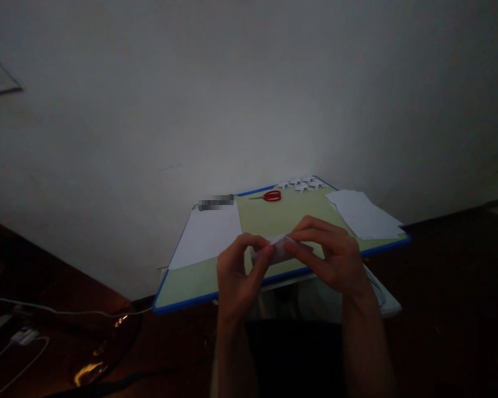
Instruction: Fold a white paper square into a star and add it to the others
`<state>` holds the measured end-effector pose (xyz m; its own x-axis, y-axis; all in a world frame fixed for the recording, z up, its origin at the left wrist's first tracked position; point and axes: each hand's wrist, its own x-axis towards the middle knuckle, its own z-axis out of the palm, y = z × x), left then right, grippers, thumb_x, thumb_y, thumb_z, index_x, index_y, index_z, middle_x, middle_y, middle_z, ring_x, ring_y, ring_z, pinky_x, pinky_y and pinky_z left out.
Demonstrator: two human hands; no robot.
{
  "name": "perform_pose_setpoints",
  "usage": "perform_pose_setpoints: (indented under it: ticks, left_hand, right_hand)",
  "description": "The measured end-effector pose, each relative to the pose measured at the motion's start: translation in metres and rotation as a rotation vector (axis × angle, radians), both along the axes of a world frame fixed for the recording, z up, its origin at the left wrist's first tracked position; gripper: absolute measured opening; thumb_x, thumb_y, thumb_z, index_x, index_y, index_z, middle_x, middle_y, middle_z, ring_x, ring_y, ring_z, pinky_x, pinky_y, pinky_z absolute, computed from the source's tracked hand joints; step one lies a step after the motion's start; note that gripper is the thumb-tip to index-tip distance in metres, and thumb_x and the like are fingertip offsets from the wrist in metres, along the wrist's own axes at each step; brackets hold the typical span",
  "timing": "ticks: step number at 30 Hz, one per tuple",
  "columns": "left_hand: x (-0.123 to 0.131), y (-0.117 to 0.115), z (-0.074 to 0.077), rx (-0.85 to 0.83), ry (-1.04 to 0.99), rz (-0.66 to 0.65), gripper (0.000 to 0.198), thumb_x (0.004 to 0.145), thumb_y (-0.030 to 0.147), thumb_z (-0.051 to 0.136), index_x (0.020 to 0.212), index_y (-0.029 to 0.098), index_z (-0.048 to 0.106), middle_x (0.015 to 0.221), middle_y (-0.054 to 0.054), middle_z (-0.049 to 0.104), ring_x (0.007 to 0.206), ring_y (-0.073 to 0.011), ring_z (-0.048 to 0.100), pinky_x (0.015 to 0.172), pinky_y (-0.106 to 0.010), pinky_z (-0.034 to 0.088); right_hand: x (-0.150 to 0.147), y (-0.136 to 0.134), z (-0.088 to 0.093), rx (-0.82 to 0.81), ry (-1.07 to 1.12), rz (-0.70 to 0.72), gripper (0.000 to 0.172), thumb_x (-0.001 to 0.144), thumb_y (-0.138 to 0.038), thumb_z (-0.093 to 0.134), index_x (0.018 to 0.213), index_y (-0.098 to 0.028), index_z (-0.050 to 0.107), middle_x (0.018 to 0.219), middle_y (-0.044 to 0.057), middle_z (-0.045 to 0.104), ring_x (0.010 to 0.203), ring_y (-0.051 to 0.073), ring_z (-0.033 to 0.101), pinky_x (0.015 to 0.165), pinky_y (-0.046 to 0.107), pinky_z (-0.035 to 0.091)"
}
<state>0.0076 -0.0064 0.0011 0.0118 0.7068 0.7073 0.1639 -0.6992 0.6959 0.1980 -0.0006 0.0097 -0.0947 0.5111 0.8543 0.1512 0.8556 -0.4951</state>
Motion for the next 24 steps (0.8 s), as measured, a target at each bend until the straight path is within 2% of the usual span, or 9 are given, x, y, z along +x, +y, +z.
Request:
perform_pose_setpoints:
  ticks: [3, 9, 18, 24]
  left_hand:
    - [-0.0002, -0.0011, 0.0038, 0.025, 0.039, -0.037, 0.008, 0.093, 0.027, 0.079, 0.091, 0.021, 0.074, 0.083, -0.002, 0.07, 0.08, -0.0173, 0.064, 0.074, -0.029, 0.052]
    - [0.0002, 0.0017, 0.0054, 0.173, 0.094, -0.063, 0.013, 0.091, 0.016, 0.081, 0.101, 0.024, 0.081, 0.085, -0.001, 0.073, 0.076, -0.0151, 0.065, 0.07, -0.029, 0.052]
    - [0.0028, -0.0013, 0.0061, 0.257, 0.061, 0.007, 0.019, 0.09, 0.008, 0.08, 0.097, 0.025, 0.079, 0.084, 0.0, 0.075, 0.075, -0.0139, 0.065, 0.068, -0.028, 0.053]
    - [0.0029, -0.0032, 0.005, 0.253, 0.035, 0.032, 0.016, 0.089, 0.011, 0.082, 0.094, 0.026, 0.08, 0.081, 0.001, 0.074, 0.072, -0.0149, 0.064, 0.064, -0.028, 0.052]
  right_hand:
    - [0.0016, -0.0025, 0.0019, -0.004, -0.064, 0.015, 0.01, 0.097, -0.02, 0.074, 0.102, -0.025, 0.081, 0.086, 0.002, 0.07, 0.078, 0.016, 0.067, 0.067, 0.031, 0.055]
    - [-0.0003, -0.004, 0.0019, 0.021, -0.138, 0.004, 0.014, 0.095, -0.019, 0.076, 0.105, -0.025, 0.082, 0.088, 0.003, 0.072, 0.08, 0.017, 0.067, 0.07, 0.032, 0.055]
    - [-0.0039, -0.0047, 0.0031, 0.063, -0.129, 0.0, 0.022, 0.094, -0.015, 0.074, 0.11, -0.026, 0.083, 0.089, 0.004, 0.073, 0.081, 0.018, 0.067, 0.071, 0.034, 0.054]
    - [0.0004, -0.0049, 0.0032, 0.078, -0.13, -0.004, 0.02, 0.095, -0.018, 0.076, 0.111, -0.029, 0.083, 0.086, 0.003, 0.074, 0.08, 0.018, 0.068, 0.069, 0.033, 0.056]
